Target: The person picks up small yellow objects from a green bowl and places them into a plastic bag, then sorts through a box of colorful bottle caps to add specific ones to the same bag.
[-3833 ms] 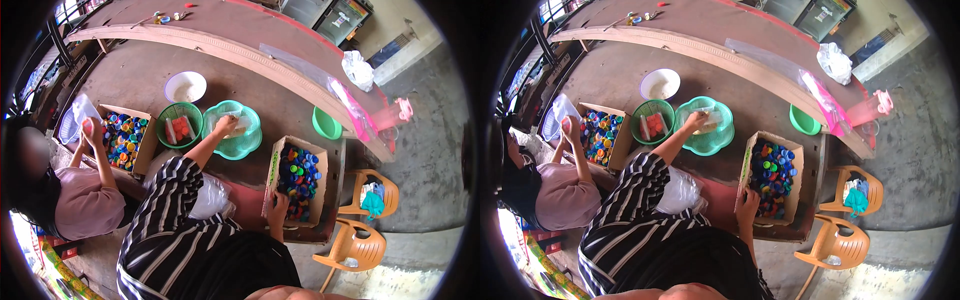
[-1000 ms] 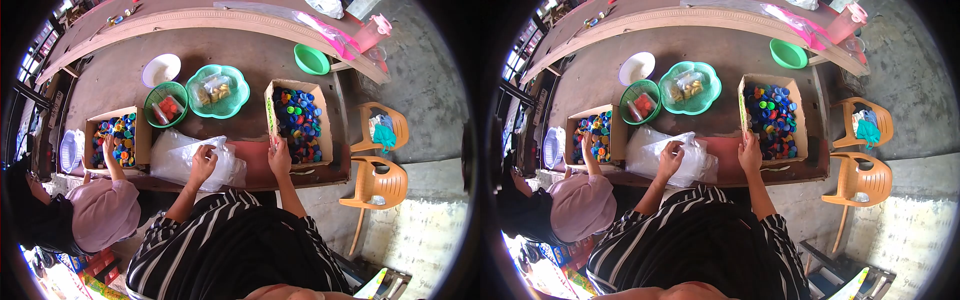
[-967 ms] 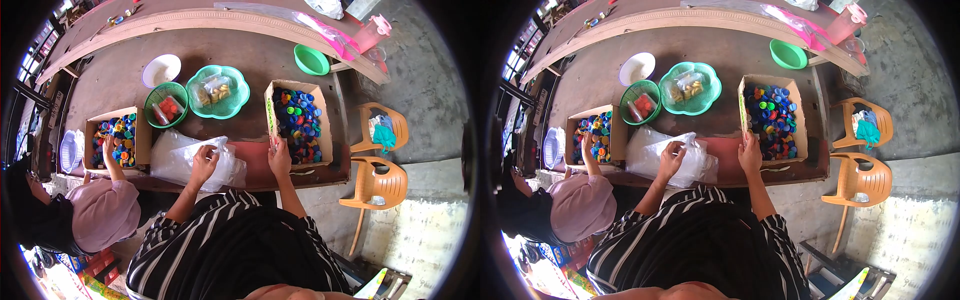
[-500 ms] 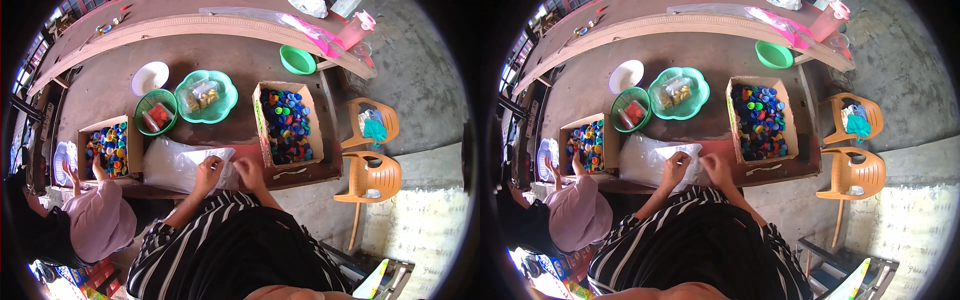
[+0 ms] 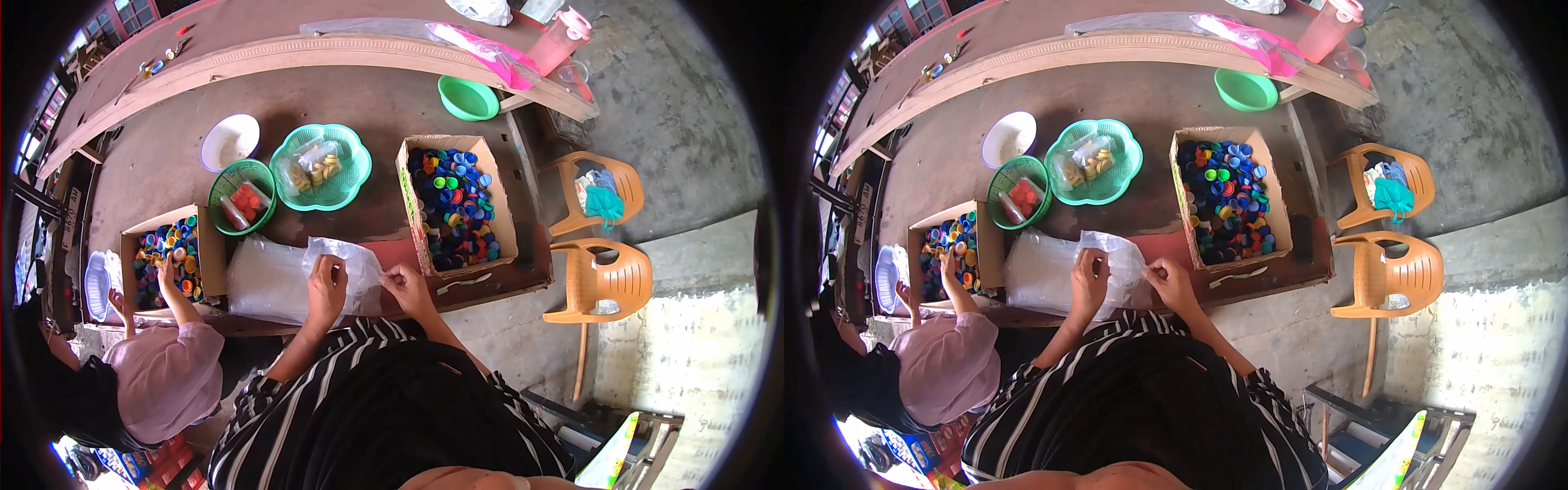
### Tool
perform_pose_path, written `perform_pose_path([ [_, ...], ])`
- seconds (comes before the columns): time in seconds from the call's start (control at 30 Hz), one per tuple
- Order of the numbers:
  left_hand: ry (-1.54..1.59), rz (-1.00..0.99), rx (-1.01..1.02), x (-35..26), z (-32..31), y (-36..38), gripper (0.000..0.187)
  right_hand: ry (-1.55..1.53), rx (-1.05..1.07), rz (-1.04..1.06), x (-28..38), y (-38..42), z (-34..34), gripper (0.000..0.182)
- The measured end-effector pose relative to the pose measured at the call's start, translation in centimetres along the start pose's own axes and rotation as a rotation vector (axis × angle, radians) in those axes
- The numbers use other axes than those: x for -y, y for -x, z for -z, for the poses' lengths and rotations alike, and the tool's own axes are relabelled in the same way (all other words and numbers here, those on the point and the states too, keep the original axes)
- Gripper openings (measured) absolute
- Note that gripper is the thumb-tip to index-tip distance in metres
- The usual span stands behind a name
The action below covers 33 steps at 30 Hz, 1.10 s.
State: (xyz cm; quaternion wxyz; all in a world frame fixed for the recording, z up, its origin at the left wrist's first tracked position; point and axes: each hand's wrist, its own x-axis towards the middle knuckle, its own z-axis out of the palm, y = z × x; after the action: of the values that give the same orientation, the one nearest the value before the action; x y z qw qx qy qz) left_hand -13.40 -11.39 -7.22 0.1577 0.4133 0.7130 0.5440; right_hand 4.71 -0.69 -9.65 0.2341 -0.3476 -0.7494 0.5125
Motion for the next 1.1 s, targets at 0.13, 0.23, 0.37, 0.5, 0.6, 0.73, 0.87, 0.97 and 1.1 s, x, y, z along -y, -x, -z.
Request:
perform_pose_path([
  [0.13, 0.002, -0.031, -0.004, -1.4, -1.0, 0.2, 0.006, -0.146, -0.069, -0.013, 0.0, -0.8, 2.8, 0.023],
  [0.23, -0.087, -0.111, 0.081, -2.8, -0.9, 0.4, 0.012, -0.128, -0.308, -0.044, -2.9, -2.4, 7.7, 0.027],
  [0.37, -0.191, -0.234, 0.099, -3.4, -1.5, 0.6, 0.026, 0.099, -0.623, -0.047, -11.4, -5.0, 16.0, 0.044],
  [0.5, -0.198, -0.152, 0.057, -4.8, -1.7, 1.1, 0.035, 0.122, -0.691, -0.372, -18.9, -9.2, 20.3, 0.054],
  [0.6, -0.226, -0.119, -0.016, -5.4, -1.7, 1.6, 0.035, -0.037, -0.674, -0.592, -16.3, -11.7, 20.0, 0.069],
  [0.73, -0.274, -0.112, -0.085, -5.8, -2.2, 2.4, 0.033, -0.223, -0.716, -0.435, -21.3, -17.5, 17.7, 0.080],
  [0.87, -0.262, -0.042, -0.103, -6.9, -3.3, 3.2, 0.033, 0.274, -0.571, -0.394, -15.4, -18.9, 16.3, 0.069],
  [0.97, -0.253, -0.010, -0.122, -7.3, -4.1, 2.9, 0.033, -0.003, -0.211, -0.175, -14.6, -18.8, 16.9, 0.069],
  [1.1, -0.223, 0.024, -0.140, -7.9, -5.2, 2.8, 0.033, -0.022, -0.163, -0.140, -14.4, -16.3, 20.1, 0.055],
])
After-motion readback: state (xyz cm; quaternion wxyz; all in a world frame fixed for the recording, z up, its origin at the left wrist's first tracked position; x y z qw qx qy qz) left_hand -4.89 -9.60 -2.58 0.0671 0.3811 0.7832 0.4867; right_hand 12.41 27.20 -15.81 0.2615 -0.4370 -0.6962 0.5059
